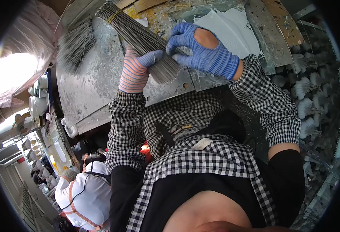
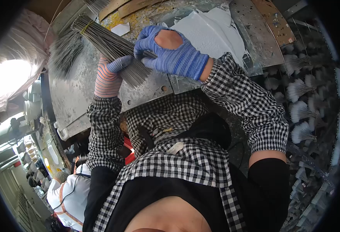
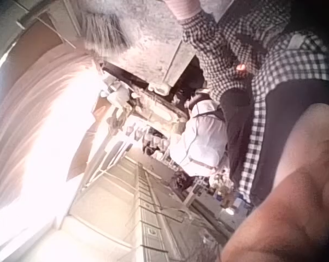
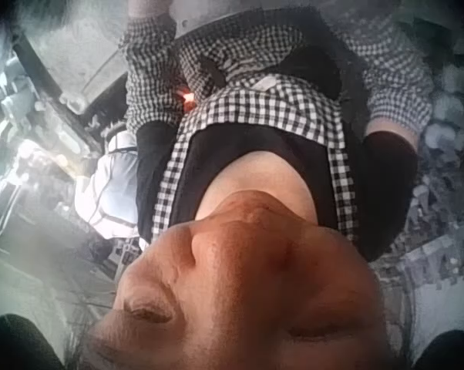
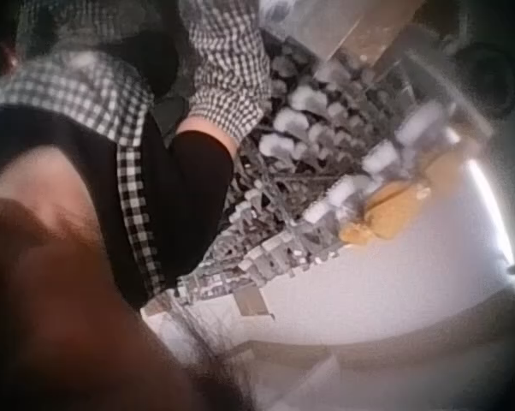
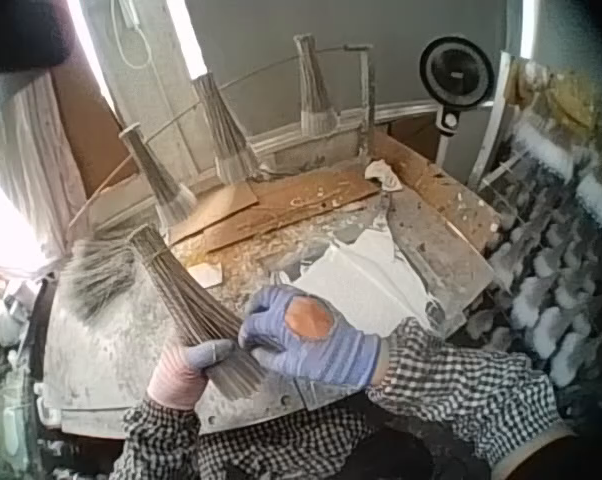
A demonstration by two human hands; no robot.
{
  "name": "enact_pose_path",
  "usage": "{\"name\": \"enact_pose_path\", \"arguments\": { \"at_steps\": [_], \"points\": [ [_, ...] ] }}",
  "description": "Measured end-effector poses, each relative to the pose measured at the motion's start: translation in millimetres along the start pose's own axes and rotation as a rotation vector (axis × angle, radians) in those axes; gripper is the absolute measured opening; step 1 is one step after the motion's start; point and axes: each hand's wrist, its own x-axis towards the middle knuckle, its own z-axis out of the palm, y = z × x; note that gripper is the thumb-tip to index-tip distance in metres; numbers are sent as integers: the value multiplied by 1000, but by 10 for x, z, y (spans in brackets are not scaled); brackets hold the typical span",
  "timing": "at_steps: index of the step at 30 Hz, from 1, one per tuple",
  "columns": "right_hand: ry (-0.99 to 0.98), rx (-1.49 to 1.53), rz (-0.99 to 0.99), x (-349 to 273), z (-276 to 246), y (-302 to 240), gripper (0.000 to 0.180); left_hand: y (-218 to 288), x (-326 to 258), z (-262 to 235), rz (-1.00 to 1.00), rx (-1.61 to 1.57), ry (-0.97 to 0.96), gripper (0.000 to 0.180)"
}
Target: Dipping bundles of industrial brush bristles into a white adhesive paste and arranging them for assembly.
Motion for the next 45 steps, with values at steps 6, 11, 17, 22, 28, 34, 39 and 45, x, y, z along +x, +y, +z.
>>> {"name": "enact_pose_path", "arguments": {
  "at_steps": [6,11,17,22,28,34,39,45],
  "points": [
    [-214,-189,323,-43,-171,-170,28,36,99,149,-71,-70,52,45],
    [-139,-56,430,-87,-297,-13,37,67,388,339,-72,-129,-37,39],
    [-92,-259,338,-164,-510,298,37,110,656,650,193,156,-115,40],
    [-174,-210,456,-375,-522,774,43,87,981,1065,677,827,-80,40],
    [-292,-51,571,-888,-234,1578,53,-15,989,1206,932,1227,-179,39],
    [-235,168,486,-1000,-131,1654,60,-69,974,1218,822,1260,-295,37],
    [-234,16,491,-901,-107,1473,53,-107,997,1202,768,1277,-293,38],
    [-251,33,517,-872,-190,1575,59,25,1051,1280,696,1415,-312,48]
  ]
}}
